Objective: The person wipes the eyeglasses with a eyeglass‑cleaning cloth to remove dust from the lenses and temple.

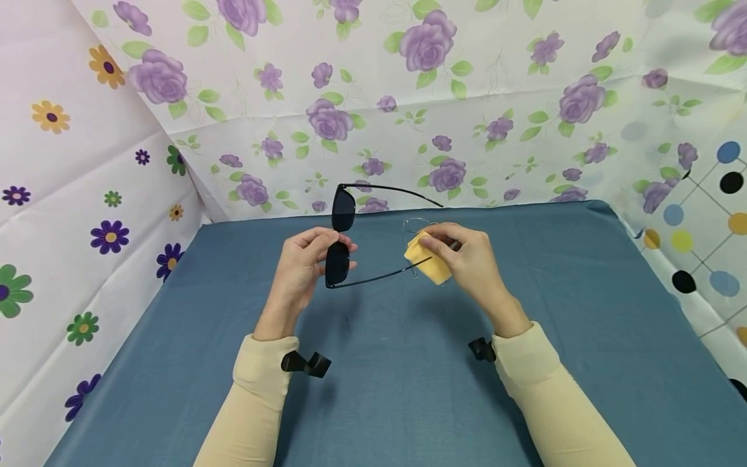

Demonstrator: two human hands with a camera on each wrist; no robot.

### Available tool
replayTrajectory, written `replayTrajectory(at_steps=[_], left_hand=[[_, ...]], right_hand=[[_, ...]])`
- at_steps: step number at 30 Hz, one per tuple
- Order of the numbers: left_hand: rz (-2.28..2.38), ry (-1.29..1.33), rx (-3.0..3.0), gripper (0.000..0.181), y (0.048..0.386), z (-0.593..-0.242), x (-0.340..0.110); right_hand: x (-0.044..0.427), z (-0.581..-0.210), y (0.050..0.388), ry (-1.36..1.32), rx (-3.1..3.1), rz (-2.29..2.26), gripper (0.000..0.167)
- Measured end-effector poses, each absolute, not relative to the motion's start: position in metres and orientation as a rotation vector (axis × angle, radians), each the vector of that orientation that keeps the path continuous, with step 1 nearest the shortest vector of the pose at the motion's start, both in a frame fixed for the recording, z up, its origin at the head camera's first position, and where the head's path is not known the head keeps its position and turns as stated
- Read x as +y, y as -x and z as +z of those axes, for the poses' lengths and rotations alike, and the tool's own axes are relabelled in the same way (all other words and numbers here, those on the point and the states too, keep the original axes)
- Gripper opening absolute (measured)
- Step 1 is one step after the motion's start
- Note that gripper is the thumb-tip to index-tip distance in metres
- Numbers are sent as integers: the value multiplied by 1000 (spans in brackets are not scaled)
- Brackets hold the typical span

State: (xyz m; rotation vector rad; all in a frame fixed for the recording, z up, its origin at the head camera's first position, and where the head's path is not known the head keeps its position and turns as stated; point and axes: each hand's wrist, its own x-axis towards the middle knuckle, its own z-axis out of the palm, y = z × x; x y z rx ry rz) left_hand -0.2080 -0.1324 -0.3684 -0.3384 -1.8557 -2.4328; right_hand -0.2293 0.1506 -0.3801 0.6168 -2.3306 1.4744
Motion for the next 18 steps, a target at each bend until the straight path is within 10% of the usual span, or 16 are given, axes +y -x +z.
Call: replayTrajectory(at_steps=[18], left_hand=[[-2417,326,-1894,18,209,-371,-130]], right_hand=[[153,-377,234,-598,-2684,1747,42]])
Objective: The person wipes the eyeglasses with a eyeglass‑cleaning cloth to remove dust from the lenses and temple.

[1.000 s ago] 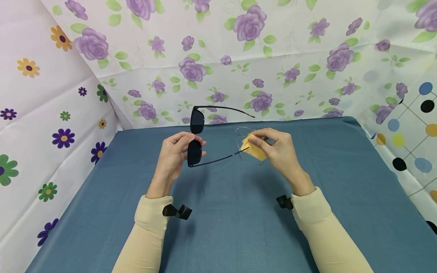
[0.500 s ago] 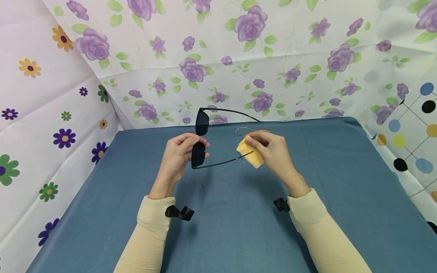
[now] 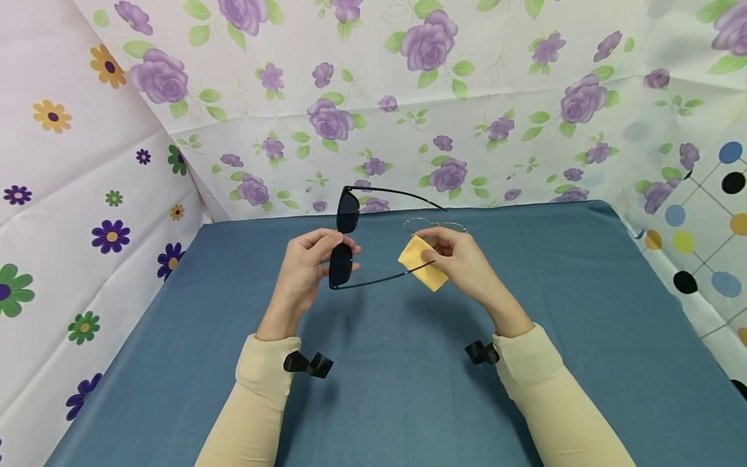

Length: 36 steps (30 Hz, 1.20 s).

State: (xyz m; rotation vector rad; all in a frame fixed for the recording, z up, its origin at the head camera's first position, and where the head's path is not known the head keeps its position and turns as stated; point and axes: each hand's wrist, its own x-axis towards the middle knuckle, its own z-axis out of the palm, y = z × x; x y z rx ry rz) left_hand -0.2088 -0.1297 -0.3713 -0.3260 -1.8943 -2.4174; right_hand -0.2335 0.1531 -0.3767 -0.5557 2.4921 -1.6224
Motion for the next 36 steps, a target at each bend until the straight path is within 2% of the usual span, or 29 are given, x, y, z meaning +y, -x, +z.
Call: replayTrajectory(at_steps=[4,9,12,19,27,32,36], left_hand=[[-2425,320,-1910,19,209,-372,-128],[-2443,321,-1938,20,208,-374,-124],[-2464,329,-1945,21,208,-375,-120],[-2497,380,-1976,21,204,-374,-111],[-2515,481,-2011,21,201,-374,-103],[-2565,481,-1993,19,202,-376,-99],[-2640,462,-1922,17,202,-378,-99]], right_hand=[[151,-376,234,524,2436,-1717,44],[146,-377,234,353,2437,-1862,44],[141,-379,232,300,2472,-1941,40],[120,-389,224,360,2725,-2170,25],[102,-390,214,274,2816,-2414,20],[98,-387,211,383,2916,-2505,16],[92,-385,215,683,3095,-2435,12]])
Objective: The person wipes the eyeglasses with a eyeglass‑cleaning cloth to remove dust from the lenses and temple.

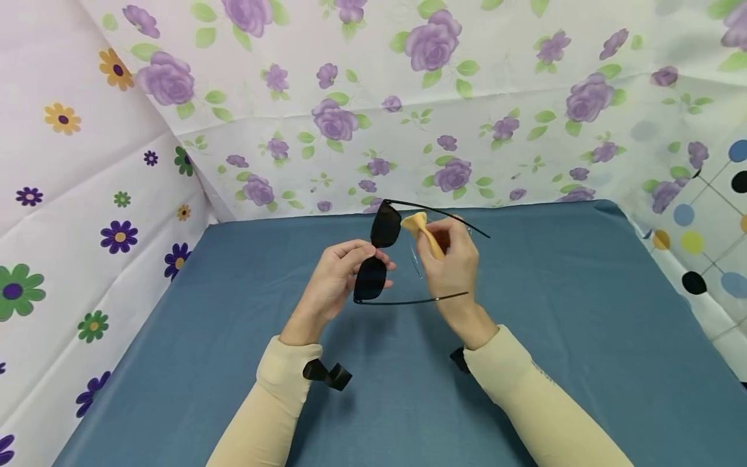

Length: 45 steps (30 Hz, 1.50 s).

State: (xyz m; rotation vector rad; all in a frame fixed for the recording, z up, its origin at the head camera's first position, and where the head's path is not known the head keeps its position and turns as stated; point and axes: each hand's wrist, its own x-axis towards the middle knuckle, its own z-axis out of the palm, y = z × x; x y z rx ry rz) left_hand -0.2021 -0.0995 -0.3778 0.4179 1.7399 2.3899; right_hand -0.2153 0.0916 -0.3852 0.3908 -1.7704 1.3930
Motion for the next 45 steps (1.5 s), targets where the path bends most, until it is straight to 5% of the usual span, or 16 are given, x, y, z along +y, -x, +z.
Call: replayTrajectory(at_steps=[16,34,45], left_hand=[[2444,-470,1587,22,204,-377,-101],[2378,-532,1609,20,202,-373,-104],[2402,-509,1658,21,204,-372,-110]], right_hand=[[81,-385,222,-813,-1828,998,23],[68,-372,215,-691,-1726,1180,29],[68,-366,213,-850,-1852,1111,24]])
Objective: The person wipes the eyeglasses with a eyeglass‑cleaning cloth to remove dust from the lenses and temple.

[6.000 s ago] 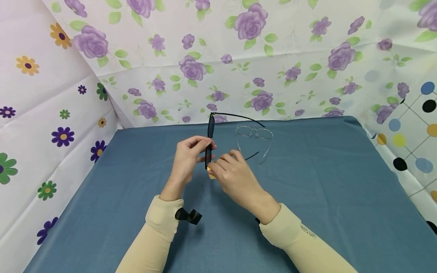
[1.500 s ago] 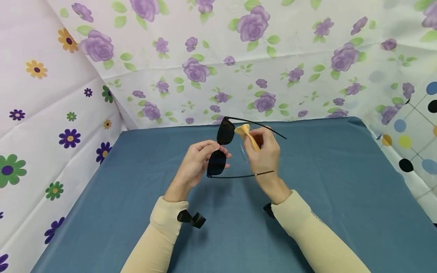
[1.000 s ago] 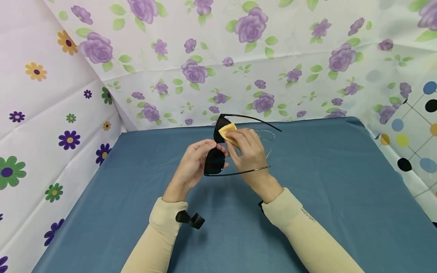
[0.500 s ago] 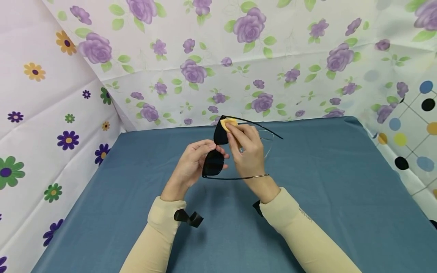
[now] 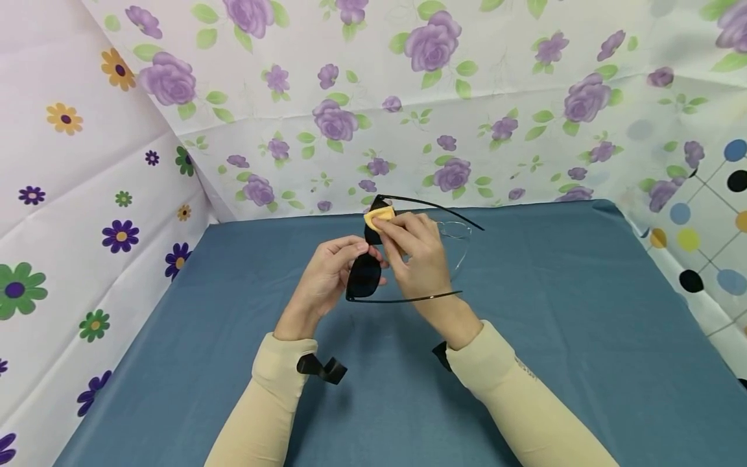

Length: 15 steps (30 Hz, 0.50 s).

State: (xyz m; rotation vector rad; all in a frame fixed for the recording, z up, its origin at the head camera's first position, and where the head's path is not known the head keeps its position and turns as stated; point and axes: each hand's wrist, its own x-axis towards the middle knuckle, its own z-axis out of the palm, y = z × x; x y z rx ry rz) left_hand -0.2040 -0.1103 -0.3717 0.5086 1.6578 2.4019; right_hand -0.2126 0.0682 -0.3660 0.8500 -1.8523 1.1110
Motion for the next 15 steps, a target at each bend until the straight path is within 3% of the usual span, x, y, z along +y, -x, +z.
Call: replayTrajectory(at_steps=[15], left_hand=[[2397,-510,1711,21,206,-371,-116]], right_hand=[[84,-357,217,-1104,-1930,956,22]])
